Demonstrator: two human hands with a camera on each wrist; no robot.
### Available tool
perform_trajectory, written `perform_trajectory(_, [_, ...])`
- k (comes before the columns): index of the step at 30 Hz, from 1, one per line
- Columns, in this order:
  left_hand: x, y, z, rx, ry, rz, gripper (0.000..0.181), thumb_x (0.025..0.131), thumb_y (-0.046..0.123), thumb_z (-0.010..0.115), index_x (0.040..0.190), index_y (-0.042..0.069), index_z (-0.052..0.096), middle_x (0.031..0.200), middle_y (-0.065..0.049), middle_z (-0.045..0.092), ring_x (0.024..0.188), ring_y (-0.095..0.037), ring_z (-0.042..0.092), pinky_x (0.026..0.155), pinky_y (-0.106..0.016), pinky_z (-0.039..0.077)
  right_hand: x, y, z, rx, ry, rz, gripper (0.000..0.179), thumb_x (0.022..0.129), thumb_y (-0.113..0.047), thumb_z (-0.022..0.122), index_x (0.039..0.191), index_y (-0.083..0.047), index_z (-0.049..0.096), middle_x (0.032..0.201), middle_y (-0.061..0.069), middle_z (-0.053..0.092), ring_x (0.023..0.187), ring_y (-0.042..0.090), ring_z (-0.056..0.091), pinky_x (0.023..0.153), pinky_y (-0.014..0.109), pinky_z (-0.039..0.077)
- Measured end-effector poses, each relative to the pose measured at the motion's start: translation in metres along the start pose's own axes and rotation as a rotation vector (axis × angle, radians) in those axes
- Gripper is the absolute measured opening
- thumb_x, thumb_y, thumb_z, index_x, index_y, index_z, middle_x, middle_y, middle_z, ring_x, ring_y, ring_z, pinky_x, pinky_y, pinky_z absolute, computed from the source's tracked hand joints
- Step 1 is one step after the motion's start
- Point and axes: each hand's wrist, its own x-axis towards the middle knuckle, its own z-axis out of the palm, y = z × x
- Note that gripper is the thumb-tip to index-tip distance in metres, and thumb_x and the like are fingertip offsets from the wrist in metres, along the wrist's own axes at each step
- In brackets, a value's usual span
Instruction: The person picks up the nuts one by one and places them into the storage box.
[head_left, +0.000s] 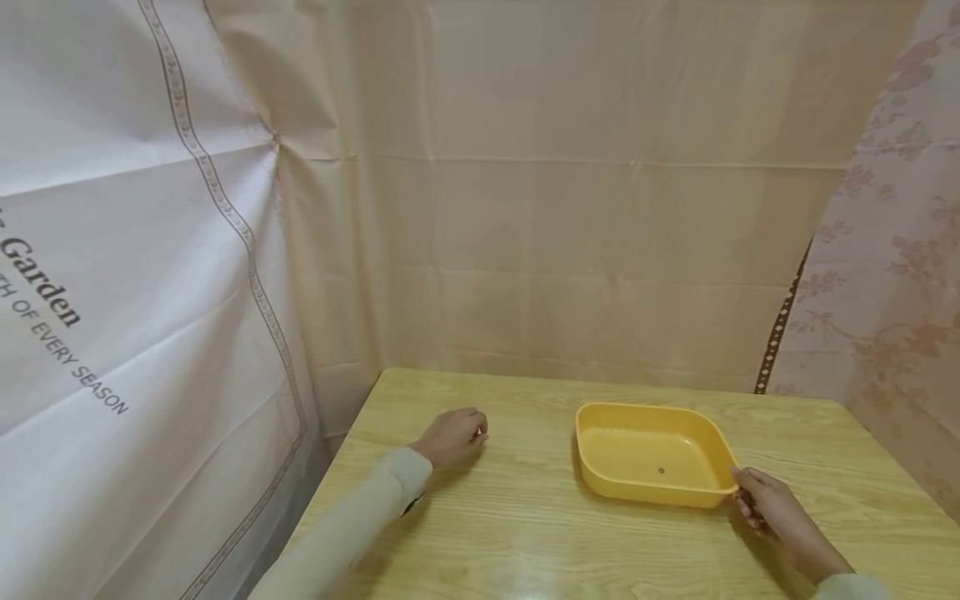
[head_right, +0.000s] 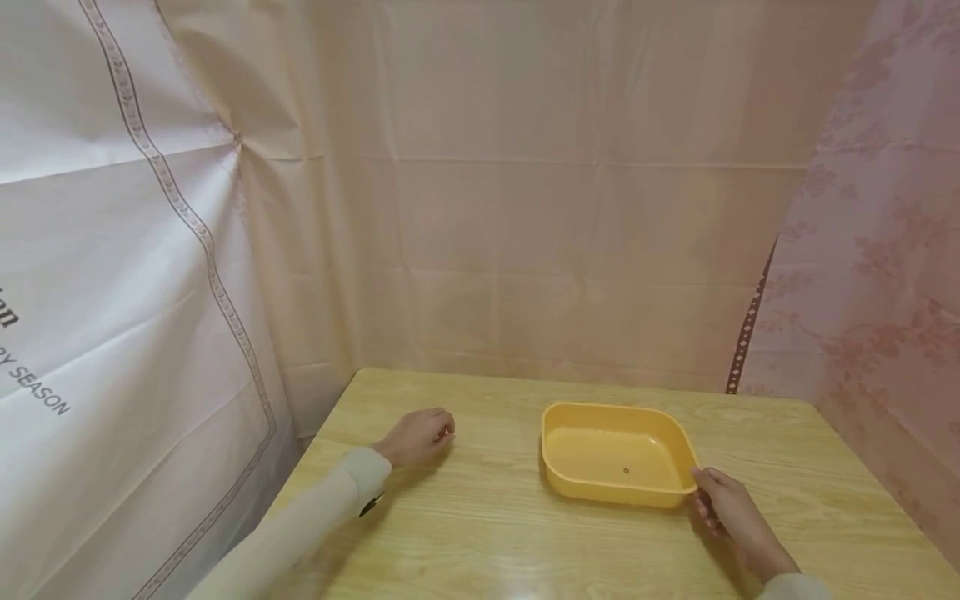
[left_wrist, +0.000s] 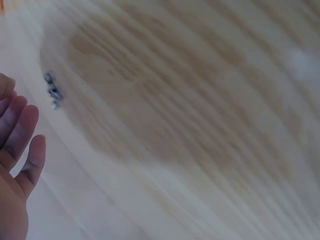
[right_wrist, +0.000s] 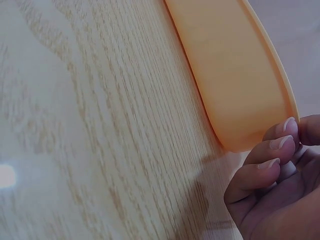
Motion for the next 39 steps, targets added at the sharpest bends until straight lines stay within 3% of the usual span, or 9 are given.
perform_trajectory(8, [-0.02, -0.015, 0.002, -0.066, 0.022, -0.022, 0.009, 0.099, 0.02, 0.071, 0.1, 0.01, 0.071, 0.093, 0.002, 0.067, 0.08, -0.009, 0.064, 0.071, -0.023, 0.054, -0.001, 0.0, 0.001, 0.006, -0.004, -0.011, 0.047, 0.111, -0.048, 0.035, 0.085, -0.011, 0.047, 0.068, -0.004, 0.046, 0.054, 0.009, 0.045, 0.051, 0.025, 0.042])
perform_trajectory(13, [-0.026, -0.018, 0.0, -0.055, 0.013, -0.035, 0.01, 0.097, 0.02, 0.073, 0.099, 0.01, 0.072, 0.091, 0.001, 0.066, 0.079, -0.012, 0.064, 0.071, -0.026, 0.054, -0.001, 0.0, 0.001, 0.008, 0.001, -0.006, 0.047, 0.111, -0.049, 0.035, 0.085, -0.012, 0.048, 0.068, -0.004, 0.047, 0.054, 0.01, 0.045, 0.051, 0.025, 0.042])
perform_trajectory(19, [-0.03, -0.02, 0.001, -0.004, -0.024, -0.059, 0.011, 0.095, 0.02, 0.075, 0.101, 0.011, 0.074, 0.094, 0.001, 0.067, 0.083, -0.013, 0.065, 0.072, -0.026, 0.055, 0.0, 0.0, 0.001, 0.004, 0.002, -0.002, 0.047, 0.111, -0.05, 0.036, 0.086, -0.012, 0.048, 0.068, -0.004, 0.046, 0.055, 0.01, 0.045, 0.051, 0.026, 0.042])
perform_trajectory(24, [-0.033, -0.02, 0.002, 0.024, -0.025, -0.036, 0.013, 0.094, 0.024, 0.075, 0.1, 0.013, 0.074, 0.091, 0.002, 0.065, 0.08, -0.012, 0.064, 0.07, -0.025, 0.055, 0.0, 0.0, 0.0, -0.002, 0.006, -0.001, 0.047, 0.111, -0.049, 0.036, 0.086, -0.011, 0.049, 0.068, -0.004, 0.047, 0.055, 0.01, 0.046, 0.051, 0.025, 0.042])
perform_trajectory(32, [-0.035, -0.015, 0.001, -0.032, -0.013, -0.057, 0.015, 0.095, 0.03, 0.074, 0.096, 0.015, 0.073, 0.088, 0.004, 0.063, 0.076, -0.009, 0.06, 0.067, -0.024, 0.052, 0.0, -0.001, 0.0, -0.015, -0.005, -0.001, 0.048, 0.111, -0.049, 0.035, 0.086, -0.011, 0.048, 0.068, -0.003, 0.048, 0.055, 0.01, 0.046, 0.051, 0.025, 0.041])
perform_trajectory(39, [-0.031, -0.014, 0.002, -0.039, -0.02, -0.038, 0.009, 0.096, 0.025, 0.074, 0.095, 0.016, 0.072, 0.088, 0.005, 0.063, 0.074, -0.006, 0.058, 0.066, -0.021, 0.051, 0.001, 0.0, 0.0, -0.016, -0.004, 0.0, 0.047, 0.112, -0.047, 0.034, 0.084, -0.012, 0.047, 0.068, -0.003, 0.047, 0.055, 0.01, 0.046, 0.051, 0.025, 0.041])
